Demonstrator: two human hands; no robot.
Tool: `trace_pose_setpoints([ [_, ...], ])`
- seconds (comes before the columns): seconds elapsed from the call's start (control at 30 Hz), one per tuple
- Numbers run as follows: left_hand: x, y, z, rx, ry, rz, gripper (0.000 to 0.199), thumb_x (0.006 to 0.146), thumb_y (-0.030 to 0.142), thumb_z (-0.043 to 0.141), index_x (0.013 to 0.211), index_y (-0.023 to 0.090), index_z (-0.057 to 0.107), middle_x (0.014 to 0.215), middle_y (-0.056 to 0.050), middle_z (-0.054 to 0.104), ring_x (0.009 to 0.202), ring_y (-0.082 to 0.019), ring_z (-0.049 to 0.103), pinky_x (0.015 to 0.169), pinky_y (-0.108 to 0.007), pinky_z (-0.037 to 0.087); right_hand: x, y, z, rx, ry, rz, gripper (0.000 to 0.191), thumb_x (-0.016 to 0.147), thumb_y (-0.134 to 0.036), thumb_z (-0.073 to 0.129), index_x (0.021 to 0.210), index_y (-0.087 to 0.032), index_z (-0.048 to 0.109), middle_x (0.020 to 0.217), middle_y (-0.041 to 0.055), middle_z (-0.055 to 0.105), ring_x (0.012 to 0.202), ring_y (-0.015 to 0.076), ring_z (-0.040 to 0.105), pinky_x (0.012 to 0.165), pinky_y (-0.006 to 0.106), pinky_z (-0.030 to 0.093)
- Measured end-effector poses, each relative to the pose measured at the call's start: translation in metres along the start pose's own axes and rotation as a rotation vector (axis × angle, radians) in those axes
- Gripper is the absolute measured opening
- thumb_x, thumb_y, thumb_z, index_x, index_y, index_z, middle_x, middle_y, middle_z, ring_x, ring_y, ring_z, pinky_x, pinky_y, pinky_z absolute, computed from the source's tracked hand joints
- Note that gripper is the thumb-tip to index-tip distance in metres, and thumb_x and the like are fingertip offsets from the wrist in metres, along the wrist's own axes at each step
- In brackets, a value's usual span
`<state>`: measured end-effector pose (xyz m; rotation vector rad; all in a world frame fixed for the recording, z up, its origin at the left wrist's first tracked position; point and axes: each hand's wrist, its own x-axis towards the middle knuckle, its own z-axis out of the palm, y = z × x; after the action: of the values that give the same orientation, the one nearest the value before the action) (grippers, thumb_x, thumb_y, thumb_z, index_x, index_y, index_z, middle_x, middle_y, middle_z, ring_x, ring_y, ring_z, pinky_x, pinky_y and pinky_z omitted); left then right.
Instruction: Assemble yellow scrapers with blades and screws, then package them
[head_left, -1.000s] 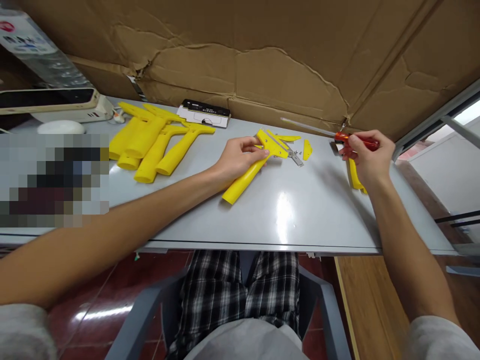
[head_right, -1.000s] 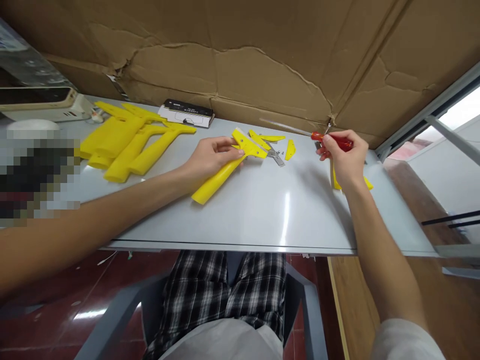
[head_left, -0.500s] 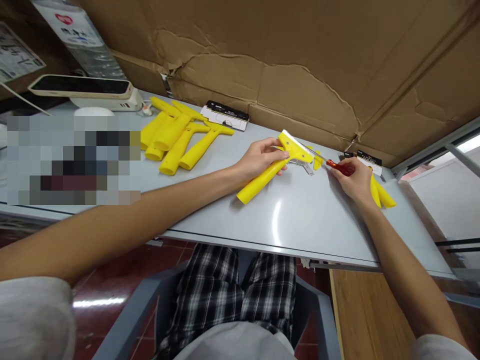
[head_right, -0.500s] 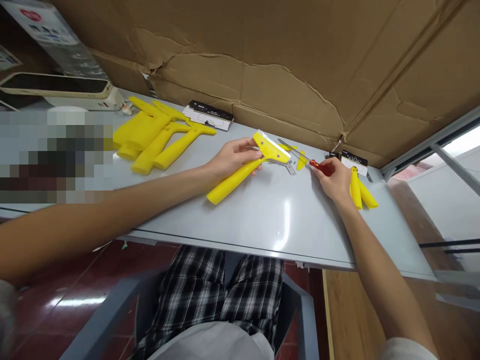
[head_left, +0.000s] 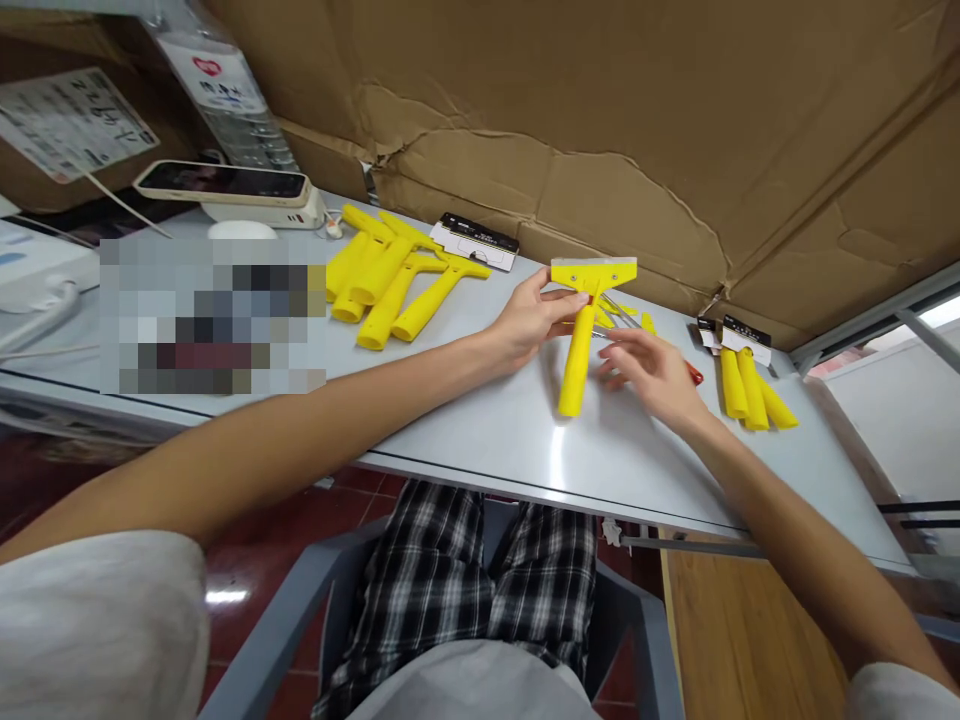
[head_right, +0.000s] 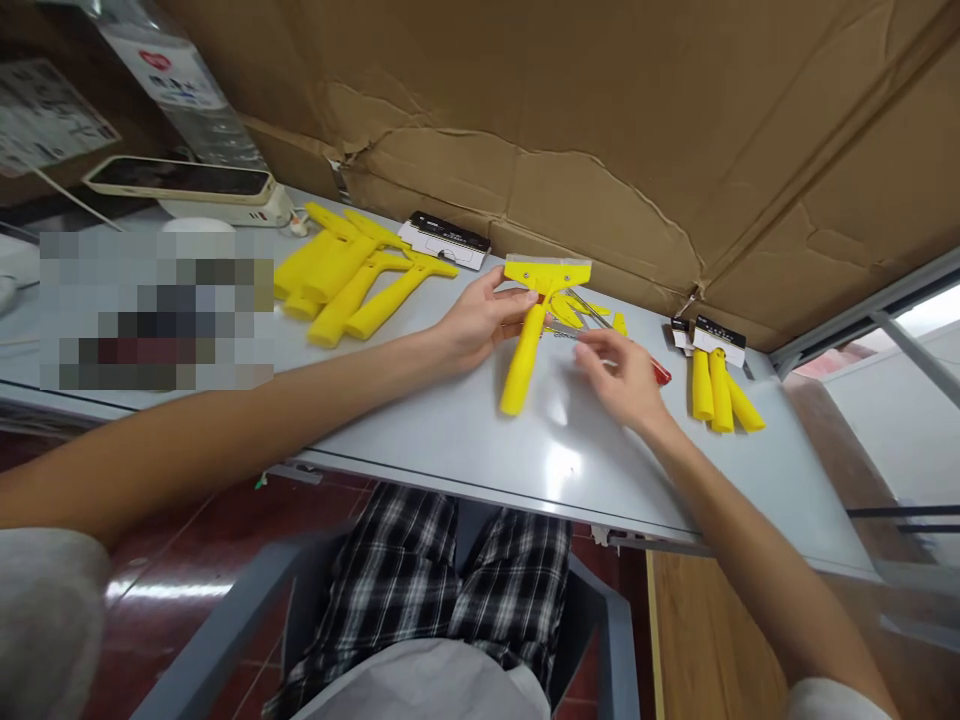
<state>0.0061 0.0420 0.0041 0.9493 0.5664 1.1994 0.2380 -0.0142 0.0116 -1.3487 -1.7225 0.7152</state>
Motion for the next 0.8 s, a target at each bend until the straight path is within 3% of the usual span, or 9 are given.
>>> trace_pose_setpoints([
  [0.07, 0.002, -0.005, -0.002, 0.01, 0.015, 0.016, 0.038, 0.083, 0.02, 0.089, 0.11, 0.021, 0.063, 0.111, -0.007, 0.08, 0.101, -0.023, 0.079, 0.093, -0.04, 0.061, 0.001, -0.016, 0.024, 0.196, -0.176, 0.108, 0.056, 0.08, -0.059, 0.092, 0.122, -0.029, 0.072, 0.105, 0.0052, 0.081, 0.084, 0.0268, 0.08, 0.068, 0.043, 0.069],
  [0.2, 0.003, -0.015, -0.006, 0.137, -0.035, -0.016, 0.032, 0.085, 0.023, 0.089, 0.107, 0.017, 0.067, 0.109, -0.012, 0.08, 0.094, -0.021, 0.075, 0.079, -0.033, 0.057, 0.007, -0.021, 0.047, 0.388, -0.254, 0.209, 0.057, 0.075, -0.059, 0.098, 0.111, -0.025, 0.069, 0.091, 0.0023, 0.078, 0.069, 0.0203, 0.076, 0.062, 0.037, 0.067],
  [0.3, 0.002, -0.017, -0.007, 0.201, -0.025, -0.029, 0.035, 0.086, 0.023, 0.089, 0.112, 0.018, 0.066, 0.101, -0.01, 0.079, 0.086, -0.02, 0.075, 0.071, -0.031, 0.055, 0.006, -0.011, 0.045, 0.436, -0.236, 0.238, 0.055, 0.076, -0.056, 0.098, 0.108, -0.022, 0.07, 0.086, 0.0015, 0.077, 0.062, 0.0168, 0.073, 0.057, 0.031, 0.063],
  [0.43, 0.001, -0.015, -0.008, 0.286, -0.081, 0.085, 0.051, 0.086, 0.02, 0.087, 0.132, 0.024, 0.065, 0.093, -0.004, 0.077, 0.081, -0.019, 0.073, 0.066, -0.029, 0.055, -0.001, -0.003, 0.038, 0.421, -0.196, 0.199, 0.054, 0.079, -0.052, 0.097, 0.112, -0.02, 0.068, 0.084, -0.0001, 0.076, 0.057, 0.0153, 0.071, 0.054, 0.029, 0.061],
  [0.57, 0.002, -0.014, -0.01, 0.351, -0.12, 0.202, 0.048, 0.082, 0.017, 0.087, 0.127, 0.021, 0.071, 0.097, -0.005, 0.078, 0.083, -0.02, 0.074, 0.063, -0.027, 0.054, -0.005, -0.004, 0.042, 0.434, -0.215, 0.186, 0.058, 0.077, -0.052, 0.098, 0.113, -0.021, 0.064, 0.078, -0.0022, 0.074, 0.054, 0.0162, 0.07, 0.052, 0.03, 0.059],
  [0.67, 0.002, -0.011, -0.009, 0.38, -0.084, 0.176, 0.049, 0.076, 0.015, 0.09, 0.122, 0.019, 0.075, 0.096, -0.004, 0.078, 0.075, -0.018, 0.072, 0.062, -0.027, 0.053, -0.004, -0.005, 0.043, 0.434, -0.234, 0.192, 0.061, 0.073, -0.051, 0.1, 0.111, -0.021, 0.063, 0.077, -0.0026, 0.073, 0.054, 0.0162, 0.069, 0.053, 0.03, 0.058],
  [0.8, -0.001, -0.006, -0.006, 0.413, -0.038, 0.095, 0.05, 0.075, 0.016, 0.093, 0.123, 0.018, 0.078, 0.078, -0.002, 0.074, 0.066, -0.017, 0.067, 0.059, -0.027, 0.05, -0.004, -0.005, 0.042, 0.437, -0.261, 0.206, 0.058, 0.074, -0.049, 0.099, 0.111, -0.022, 0.063, 0.079, -0.0029, 0.071, 0.056, 0.0157, 0.068, 0.055, 0.032, 0.058],
])
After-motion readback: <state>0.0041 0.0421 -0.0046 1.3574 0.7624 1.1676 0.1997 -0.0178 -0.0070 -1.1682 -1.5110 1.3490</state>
